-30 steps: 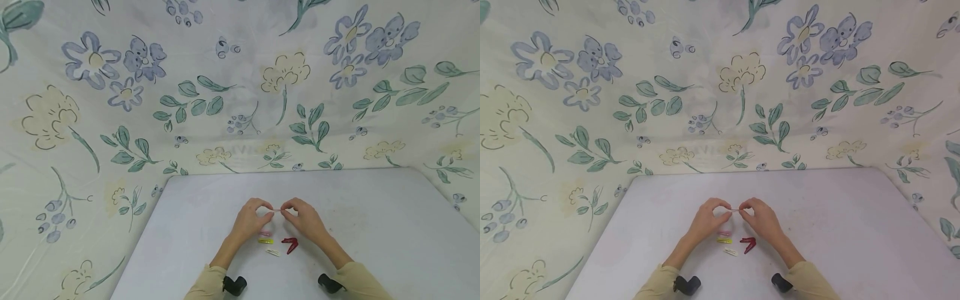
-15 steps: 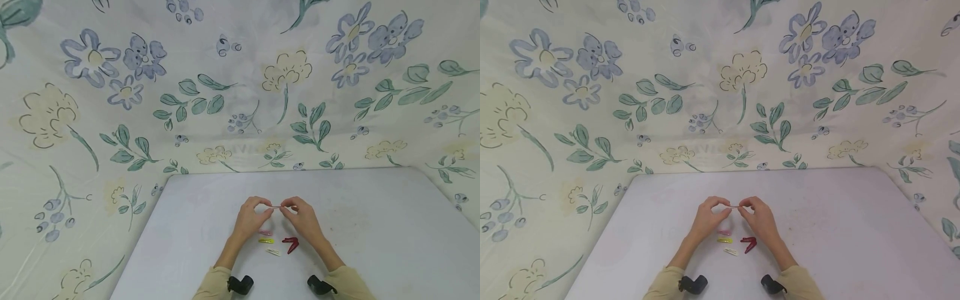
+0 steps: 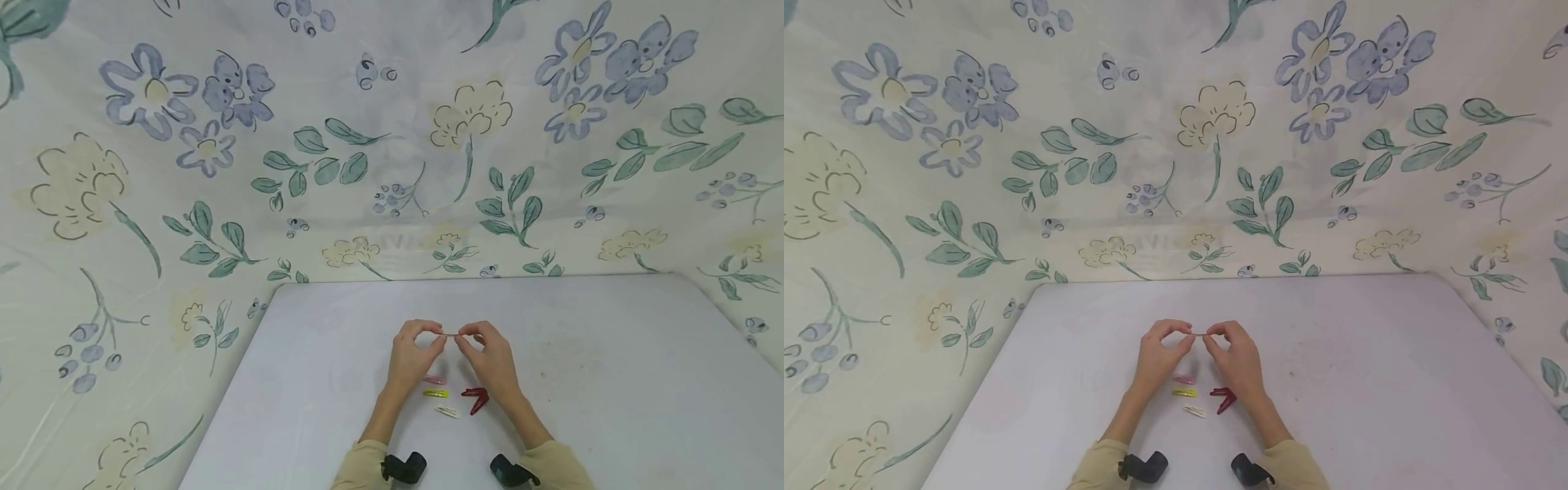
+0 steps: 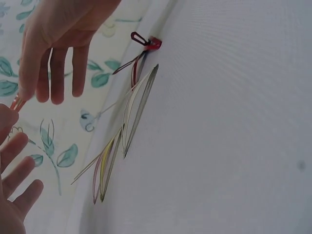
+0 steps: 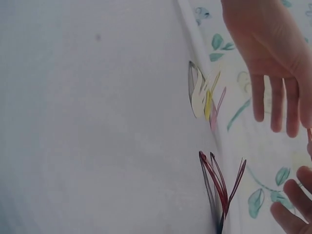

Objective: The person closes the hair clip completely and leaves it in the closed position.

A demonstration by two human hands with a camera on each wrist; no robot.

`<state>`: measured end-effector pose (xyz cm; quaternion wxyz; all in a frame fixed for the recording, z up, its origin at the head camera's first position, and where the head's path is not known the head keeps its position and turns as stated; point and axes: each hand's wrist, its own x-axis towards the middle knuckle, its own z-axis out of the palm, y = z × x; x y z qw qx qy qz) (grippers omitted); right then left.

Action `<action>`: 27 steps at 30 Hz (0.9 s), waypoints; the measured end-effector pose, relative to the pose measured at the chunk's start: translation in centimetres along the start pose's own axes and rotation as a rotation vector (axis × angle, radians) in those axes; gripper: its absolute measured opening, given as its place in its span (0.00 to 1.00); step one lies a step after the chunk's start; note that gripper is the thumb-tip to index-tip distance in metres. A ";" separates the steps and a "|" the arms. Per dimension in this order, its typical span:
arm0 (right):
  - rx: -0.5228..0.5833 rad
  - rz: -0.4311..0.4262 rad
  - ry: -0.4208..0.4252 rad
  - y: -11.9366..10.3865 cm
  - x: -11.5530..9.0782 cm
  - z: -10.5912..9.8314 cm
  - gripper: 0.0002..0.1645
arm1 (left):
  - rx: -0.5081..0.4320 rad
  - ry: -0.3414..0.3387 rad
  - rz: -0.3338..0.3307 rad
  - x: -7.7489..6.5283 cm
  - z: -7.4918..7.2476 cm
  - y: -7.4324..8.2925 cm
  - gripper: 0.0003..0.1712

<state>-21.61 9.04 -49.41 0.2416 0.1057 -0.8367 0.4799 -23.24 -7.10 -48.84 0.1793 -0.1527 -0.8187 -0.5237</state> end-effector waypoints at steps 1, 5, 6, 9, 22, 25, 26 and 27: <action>0.005 0.004 0.005 -0.1 0.0 0.0 0.09 | -0.010 0.008 0.004 0.0 0.1 0.1 0.04; 0.022 0.012 0.027 -0.2 -0.1 0.1 0.09 | -0.027 0.035 0.012 -0.2 0.3 0.2 0.04; 0.026 0.010 0.034 -0.3 -0.1 0.1 0.09 | -0.026 0.044 0.014 -0.3 0.4 0.2 0.04; 0.029 0.000 0.053 -0.2 -0.1 0.3 0.09 | -0.018 0.065 0.012 -0.4 0.5 0.1 0.04; 0.027 0.014 0.088 -0.1 -0.2 0.8 0.09 | -0.014 0.151 -0.023 -0.8 1.2 0.0 0.06; 0.025 0.018 0.093 -0.3 -0.3 0.8 0.09 | -0.021 0.167 -0.028 -0.9 1.3 0.2 0.05; 0.023 0.018 0.095 -0.4 -0.3 0.8 0.09 | -0.023 0.170 -0.031 -1.0 1.3 0.3 0.05; 0.022 0.017 0.097 -0.5 -0.3 0.7 0.09 | -0.026 0.174 -0.032 -1.0 1.3 0.4 0.05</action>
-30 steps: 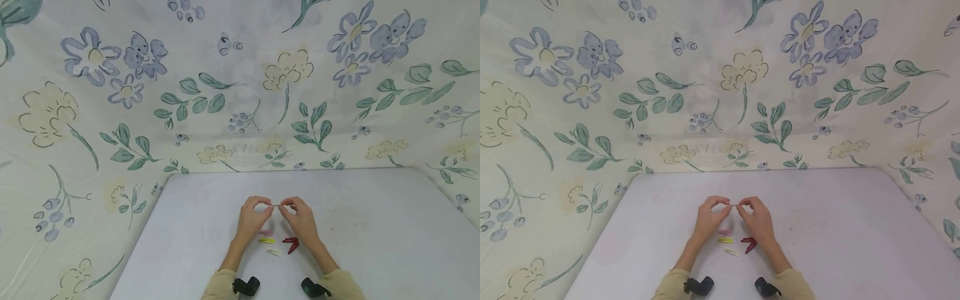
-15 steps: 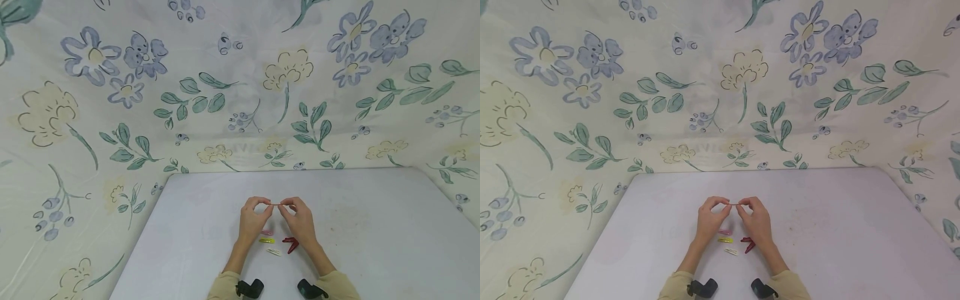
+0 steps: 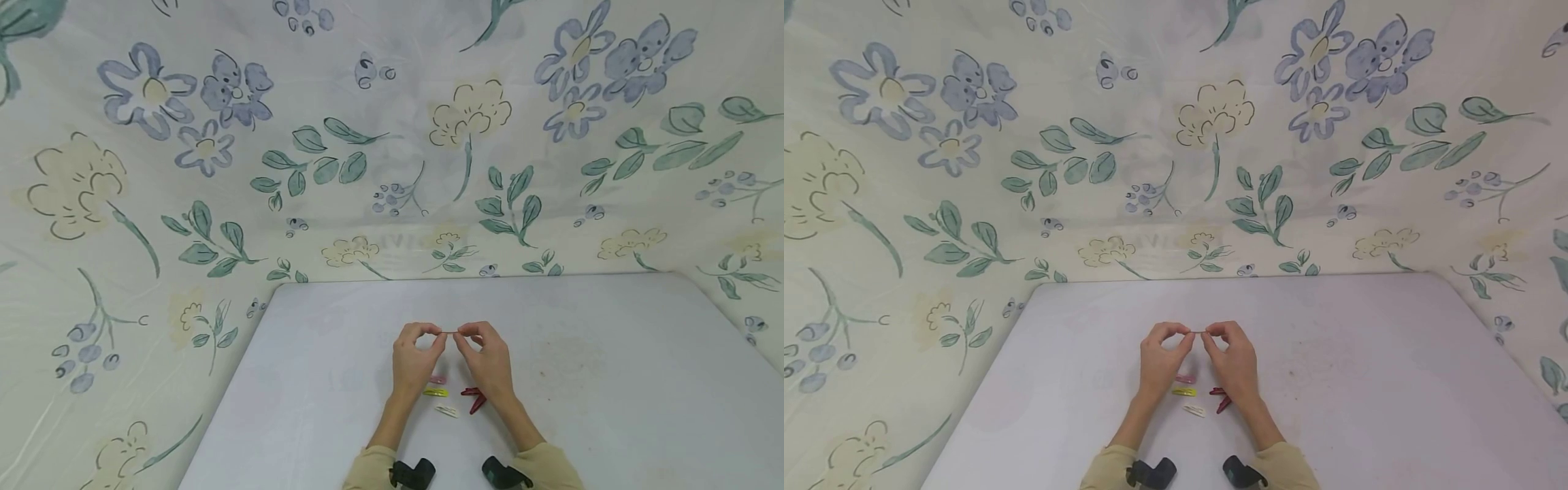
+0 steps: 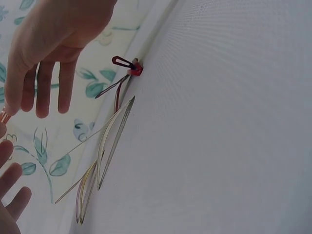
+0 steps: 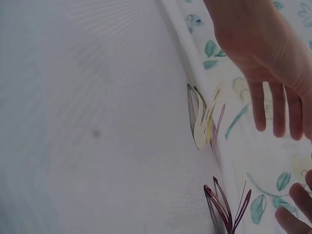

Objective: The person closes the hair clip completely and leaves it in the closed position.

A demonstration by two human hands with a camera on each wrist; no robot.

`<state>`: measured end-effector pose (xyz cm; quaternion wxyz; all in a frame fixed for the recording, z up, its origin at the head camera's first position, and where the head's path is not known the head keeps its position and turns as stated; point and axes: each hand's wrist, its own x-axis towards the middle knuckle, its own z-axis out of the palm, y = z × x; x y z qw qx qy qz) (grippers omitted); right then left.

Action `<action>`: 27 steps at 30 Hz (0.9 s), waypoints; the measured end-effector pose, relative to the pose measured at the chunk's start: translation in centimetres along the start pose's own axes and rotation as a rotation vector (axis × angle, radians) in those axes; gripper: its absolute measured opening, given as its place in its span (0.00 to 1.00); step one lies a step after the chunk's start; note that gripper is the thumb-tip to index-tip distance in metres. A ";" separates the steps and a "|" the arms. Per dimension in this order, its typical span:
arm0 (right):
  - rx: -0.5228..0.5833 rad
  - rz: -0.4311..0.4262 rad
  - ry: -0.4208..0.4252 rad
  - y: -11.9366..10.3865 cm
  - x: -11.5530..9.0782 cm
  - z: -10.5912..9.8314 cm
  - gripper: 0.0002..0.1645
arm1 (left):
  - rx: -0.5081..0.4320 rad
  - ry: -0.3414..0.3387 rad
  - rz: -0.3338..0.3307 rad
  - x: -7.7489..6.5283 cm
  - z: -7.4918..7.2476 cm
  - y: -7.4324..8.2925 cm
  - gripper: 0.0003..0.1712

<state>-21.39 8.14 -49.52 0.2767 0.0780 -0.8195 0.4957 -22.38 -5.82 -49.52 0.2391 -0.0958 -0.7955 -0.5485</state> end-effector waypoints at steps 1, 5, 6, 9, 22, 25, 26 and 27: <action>-0.003 -0.002 0.001 -0.1 0.0 0.0 0.09 | -0.002 0.003 -0.002 0.0 0.0 0.1 0.04; -0.014 -0.012 0.008 -0.3 0.0 0.0 0.09 | 0.001 0.021 0.004 -0.1 0.1 0.2 0.04; -0.017 -0.017 0.010 -0.3 0.0 0.0 0.09 | 0.005 0.028 0.009 -0.1 0.1 0.2 0.04; -0.011 -0.025 0.020 -0.2 -0.1 0.0 0.08 | 0.032 0.040 0.027 -0.1 0.2 0.0 0.03; 0.075 0.053 -0.020 0.0 0.2 0.0 0.06 | 0.031 0.023 0.054 -0.3 0.3 -0.2 0.03; 0.083 0.056 -0.037 0.0 0.3 0.0 0.05 | 0.003 0.009 0.045 -0.2 0.2 -0.3 0.03; 0.082 0.056 -0.044 0.0 0.3 -0.1 0.05 | -0.009 0.002 0.035 -0.2 0.2 -0.3 0.03; 0.080 0.055 -0.052 0.0 0.3 -0.1 0.05 | -0.019 -0.005 0.024 -0.2 0.2 -0.3 0.03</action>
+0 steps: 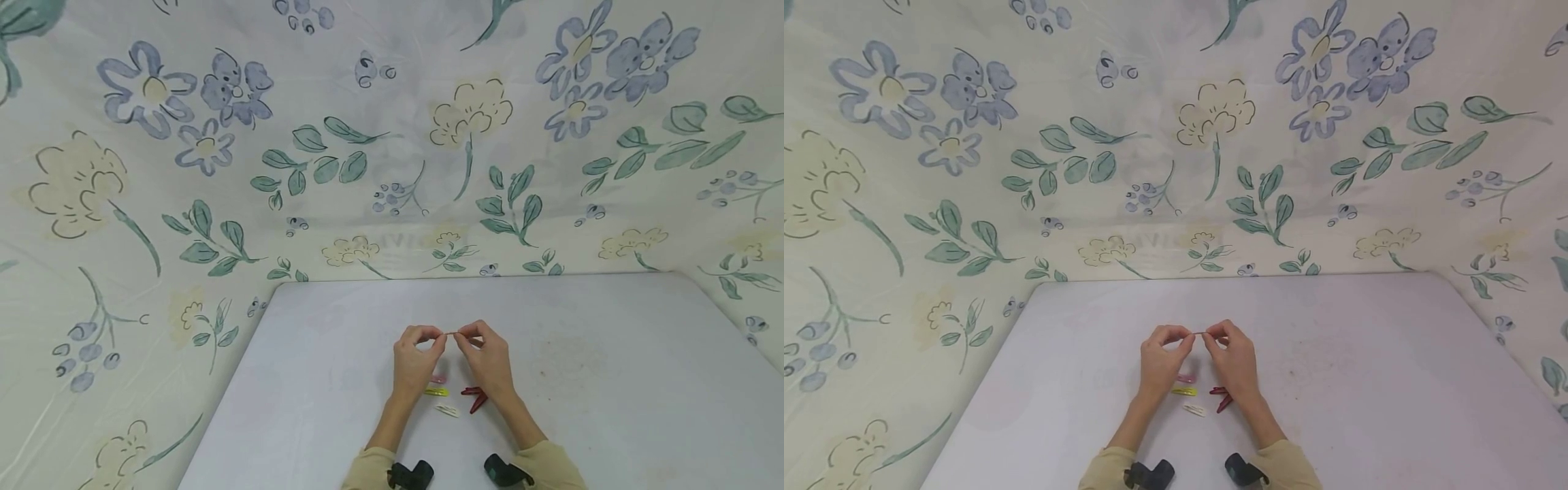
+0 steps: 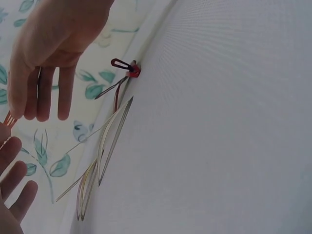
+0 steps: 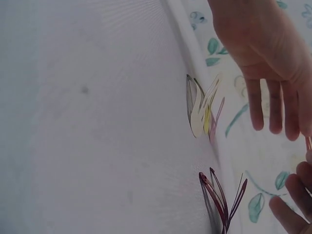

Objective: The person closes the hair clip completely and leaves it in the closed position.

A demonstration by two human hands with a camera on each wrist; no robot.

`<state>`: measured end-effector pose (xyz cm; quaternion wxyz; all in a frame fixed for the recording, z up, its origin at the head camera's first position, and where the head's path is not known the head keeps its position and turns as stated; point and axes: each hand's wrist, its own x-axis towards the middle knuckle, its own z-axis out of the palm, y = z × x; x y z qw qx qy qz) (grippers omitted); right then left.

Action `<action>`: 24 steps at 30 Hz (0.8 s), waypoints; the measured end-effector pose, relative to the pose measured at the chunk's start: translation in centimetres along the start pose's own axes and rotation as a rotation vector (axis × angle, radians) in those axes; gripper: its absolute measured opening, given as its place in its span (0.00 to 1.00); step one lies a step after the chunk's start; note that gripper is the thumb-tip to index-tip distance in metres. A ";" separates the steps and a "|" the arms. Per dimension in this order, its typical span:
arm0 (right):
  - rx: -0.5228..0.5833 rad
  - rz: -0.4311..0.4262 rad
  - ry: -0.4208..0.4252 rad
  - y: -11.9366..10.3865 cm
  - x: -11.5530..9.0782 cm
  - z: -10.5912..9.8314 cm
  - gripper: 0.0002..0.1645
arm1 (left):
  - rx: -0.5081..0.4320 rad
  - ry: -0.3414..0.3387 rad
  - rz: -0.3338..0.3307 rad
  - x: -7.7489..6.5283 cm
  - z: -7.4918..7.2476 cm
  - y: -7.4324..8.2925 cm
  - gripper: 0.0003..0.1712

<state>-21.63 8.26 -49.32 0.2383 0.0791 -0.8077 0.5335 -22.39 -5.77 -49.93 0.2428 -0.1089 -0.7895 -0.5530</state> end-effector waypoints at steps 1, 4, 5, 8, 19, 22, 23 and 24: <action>0.000 0.001 -0.006 0.0 0.0 0.0 0.05 | -0.014 -0.008 -0.012 0.0 -0.1 0.0 0.02; 0.001 0.009 -0.022 0.0 0.1 -0.1 0.05 | -0.044 -0.027 -0.046 0.0 -0.3 0.2 0.02; 0.002 0.013 -0.027 0.0 0.1 -0.1 0.05 | -0.051 -0.035 -0.057 0.0 -0.4 0.2 0.02; 0.011 0.022 -0.036 0.0 0.2 -0.1 0.05 | -0.075 -0.054 -0.087 0.2 -0.6 0.3 0.02; 0.035 0.035 -0.074 0.1 0.3 -0.3 0.05 | -0.118 -0.147 -0.199 1.1 -1.3 0.8 0.03; 0.054 0.035 -0.083 0.1 0.4 -0.5 0.05 | -0.119 -0.160 -0.211 1.3 -1.6 0.9 0.03; 0.063 0.034 -0.087 0.1 0.4 -0.5 0.05 | -0.118 -0.164 -0.212 1.3 -1.7 0.9 0.03; 0.070 0.032 -0.091 0.1 0.4 -0.6 0.04 | -0.117 -0.168 -0.211 1.4 -1.7 1.0 0.03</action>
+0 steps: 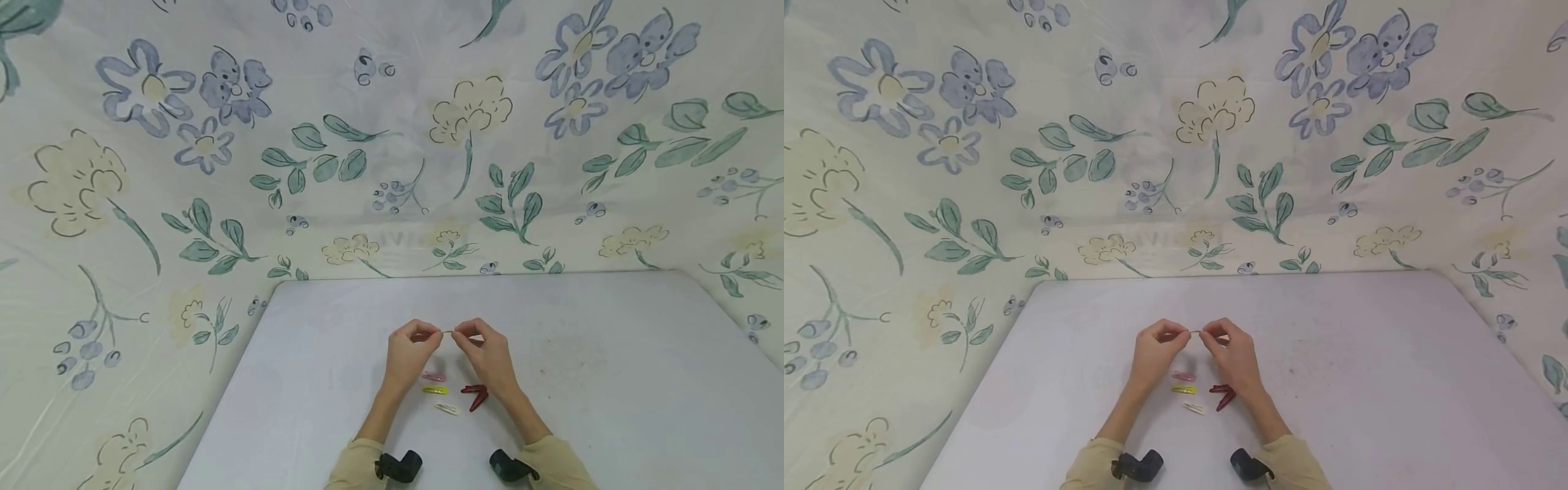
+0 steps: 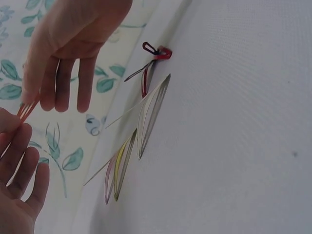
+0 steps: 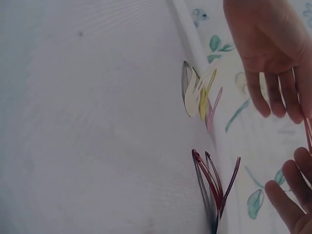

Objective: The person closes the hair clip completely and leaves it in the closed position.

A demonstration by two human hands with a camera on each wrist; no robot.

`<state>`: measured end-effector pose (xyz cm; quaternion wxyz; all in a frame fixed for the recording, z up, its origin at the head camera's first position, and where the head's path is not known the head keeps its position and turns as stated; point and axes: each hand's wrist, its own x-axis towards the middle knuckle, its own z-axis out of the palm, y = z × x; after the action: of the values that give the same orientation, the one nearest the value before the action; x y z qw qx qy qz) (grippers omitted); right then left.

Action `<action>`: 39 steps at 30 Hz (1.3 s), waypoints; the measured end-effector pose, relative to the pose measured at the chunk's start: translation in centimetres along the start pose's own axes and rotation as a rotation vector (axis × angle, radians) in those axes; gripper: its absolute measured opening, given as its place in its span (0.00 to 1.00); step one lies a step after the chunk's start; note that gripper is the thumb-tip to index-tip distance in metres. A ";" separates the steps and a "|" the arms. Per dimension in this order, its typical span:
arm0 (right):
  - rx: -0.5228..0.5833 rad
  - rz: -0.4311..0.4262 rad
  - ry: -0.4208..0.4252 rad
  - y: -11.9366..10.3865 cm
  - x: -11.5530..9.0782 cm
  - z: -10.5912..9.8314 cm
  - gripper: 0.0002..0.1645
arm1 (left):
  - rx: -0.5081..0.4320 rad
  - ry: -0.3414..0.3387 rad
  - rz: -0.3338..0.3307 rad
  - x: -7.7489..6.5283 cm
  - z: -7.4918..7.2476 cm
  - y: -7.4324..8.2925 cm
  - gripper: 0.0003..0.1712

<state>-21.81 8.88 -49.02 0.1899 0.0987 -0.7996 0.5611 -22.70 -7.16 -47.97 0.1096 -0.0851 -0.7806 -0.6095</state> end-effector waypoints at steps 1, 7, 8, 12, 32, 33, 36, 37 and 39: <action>0.003 -0.004 -0.003 0.0 0.0 -0.1 0.04 | 0.002 -0.004 0.002 0.0 -0.1 0.0 0.03; 0.006 -0.021 -0.031 -0.2 0.5 -0.3 0.04 | 0.017 -0.025 0.012 0.5 -0.4 0.1 0.03; 0.003 -0.021 -0.039 -0.2 0.6 -0.3 0.04 | 0.022 -0.029 0.011 0.5 -0.5 0.1 0.03; -0.020 -0.016 -0.068 -0.2 0.9 -0.5 0.03 | 0.040 -0.047 0.016 0.8 -0.7 0.2 0.03; -0.264 -0.140 -0.142 -0.3 2.6 -0.1 0.13 | 0.292 -0.161 0.207 2.7 -1.7 0.5 0.07; -0.288 -0.142 -0.148 -0.3 2.8 0.0 0.13 | 0.310 -0.163 0.214 2.8 -1.7 0.5 0.07; -0.348 -0.133 -0.168 -0.3 3.1 0.2 0.12 | 0.373 -0.171 0.211 3.2 -1.8 0.3 0.07; -0.361 -0.127 -0.175 -0.3 3.2 0.3 0.12 | 0.396 -0.175 0.215 3.3 -1.8 0.3 0.07; -0.388 -0.109 -0.192 -0.2 3.4 0.5 0.12 | 0.440 -0.183 0.210 3.5 -1.9 0.2 0.07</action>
<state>-24.95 8.57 -47.54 0.1583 0.1562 -0.9005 0.3737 -25.84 -8.97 -46.35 0.1170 -0.1946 -0.8879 -0.4002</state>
